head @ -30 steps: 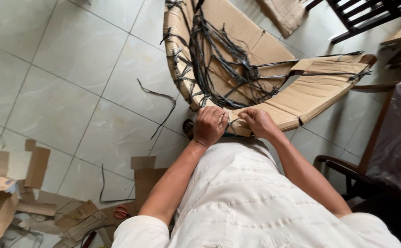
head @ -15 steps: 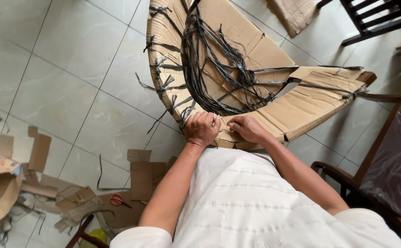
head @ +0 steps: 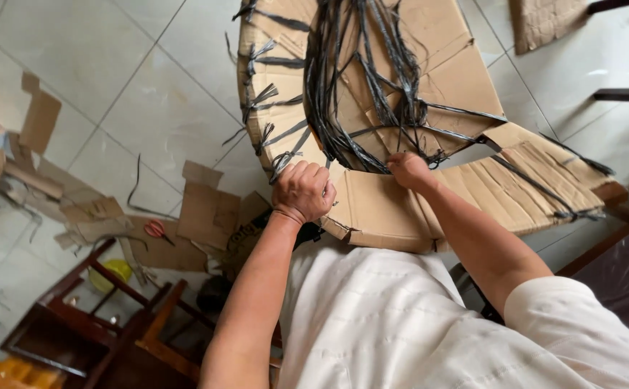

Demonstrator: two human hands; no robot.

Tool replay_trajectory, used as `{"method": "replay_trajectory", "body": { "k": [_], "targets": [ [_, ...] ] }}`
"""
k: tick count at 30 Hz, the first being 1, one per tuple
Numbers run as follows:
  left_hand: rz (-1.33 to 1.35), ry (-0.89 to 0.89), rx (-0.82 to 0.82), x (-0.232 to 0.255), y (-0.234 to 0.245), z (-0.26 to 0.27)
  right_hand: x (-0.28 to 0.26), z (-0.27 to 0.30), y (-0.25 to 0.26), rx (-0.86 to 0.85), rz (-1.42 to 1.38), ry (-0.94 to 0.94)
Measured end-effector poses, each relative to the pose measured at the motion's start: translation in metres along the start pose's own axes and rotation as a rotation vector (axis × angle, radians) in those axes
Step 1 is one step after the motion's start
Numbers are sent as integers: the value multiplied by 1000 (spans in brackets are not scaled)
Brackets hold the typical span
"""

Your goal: Wrapping a chair frame with black plastic strips to create a woven surface

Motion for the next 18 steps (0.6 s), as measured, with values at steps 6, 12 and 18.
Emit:
{"method": "replay_trajectory", "body": {
  "k": [6, 12, 18],
  "targets": [
    [-12, -2, -3, 2, 13, -9, 17, -19, 21, -31, 90, -28],
    [-16, 3, -32, 2, 18, -15, 49, -64, 7, -36, 73, -107],
    [-35, -25, -51, 3, 22, -20, 86, -110, -62, 35, 796, 580]
  ]
}}
Point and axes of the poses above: each hand's wrist, its own z-axis away from the middle knuckle, its own y-axis out of the back of the hand, x = y × z, the point moved 10 cm from there along -z, towards the middle knuckle, and after that the axes turned 10 degrees about -z, right-handed, at the moved point
